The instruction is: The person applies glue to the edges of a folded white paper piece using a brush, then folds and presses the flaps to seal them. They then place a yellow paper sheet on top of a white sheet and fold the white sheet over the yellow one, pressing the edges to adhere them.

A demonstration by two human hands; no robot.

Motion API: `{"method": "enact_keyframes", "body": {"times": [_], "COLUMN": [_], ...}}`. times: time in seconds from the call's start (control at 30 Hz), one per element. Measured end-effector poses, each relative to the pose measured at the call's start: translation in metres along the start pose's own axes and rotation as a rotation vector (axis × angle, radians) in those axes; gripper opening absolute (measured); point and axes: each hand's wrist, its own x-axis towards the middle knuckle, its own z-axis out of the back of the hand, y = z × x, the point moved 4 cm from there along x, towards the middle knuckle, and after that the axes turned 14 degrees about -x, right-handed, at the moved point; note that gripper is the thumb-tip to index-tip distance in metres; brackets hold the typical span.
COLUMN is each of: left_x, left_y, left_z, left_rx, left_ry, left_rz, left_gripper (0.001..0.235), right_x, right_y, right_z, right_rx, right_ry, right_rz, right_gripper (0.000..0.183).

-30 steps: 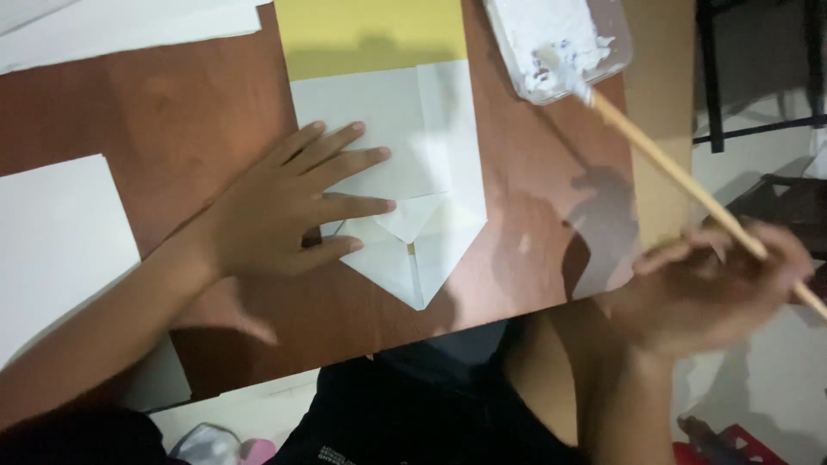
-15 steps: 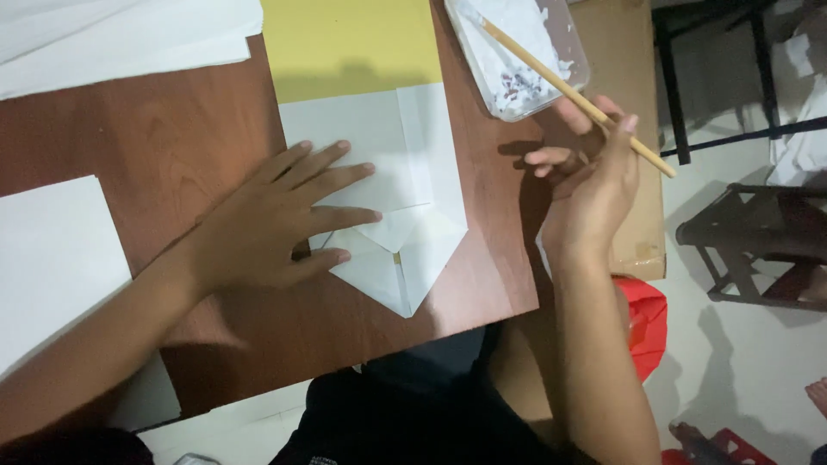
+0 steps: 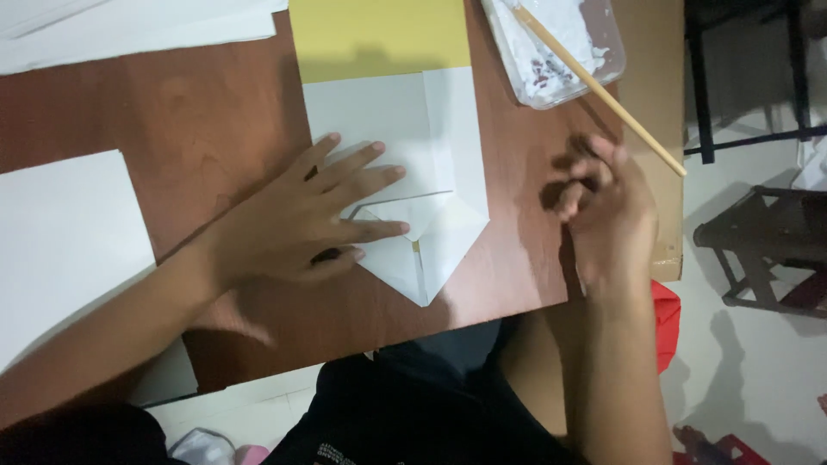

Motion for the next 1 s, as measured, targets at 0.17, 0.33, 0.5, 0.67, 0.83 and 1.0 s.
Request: {"method": "enact_keyframes", "body": {"times": [0.17, 0.33, 0.5, 0.67, 0.83, 1.0], "left_x": [-0.001, 0.000, 0.000, 0.000, 0.000, 0.000], "left_y": [-0.005, -0.008, -0.011, -0.009, -0.008, -0.008], "left_z": [-0.008, -0.006, -0.004, -0.005, -0.006, -0.005], "left_rx": [0.031, 0.032, 0.051, 0.003, -0.029, -0.025], "left_ry": [0.054, 0.040, 0.037, 0.001, 0.017, 0.015], "left_rz": [-0.031, -0.034, -0.040, -0.034, -0.020, -0.021], "left_gripper": [0.046, 0.043, 0.040, 0.038, 0.039, 0.039], "right_x": [-0.075, -0.103, -0.112, -0.114, -0.116, -0.116], "right_y": [-0.005, -0.011, -0.018, -0.023, -0.023, -0.028], "right_z": [-0.010, -0.037, -0.051, -0.057, -0.059, -0.059], "right_rx": [-0.996, -1.276, -1.388, -1.417, -1.435, -1.411], "right_ry": [-0.032, 0.297, 0.365, 0.345, 0.332, 0.326], "right_rz": [0.922, 1.409, 1.470, 1.601, 1.683, 1.736], "right_gripper": [0.015, 0.005, 0.009, 0.019, 0.020, 0.020]}}
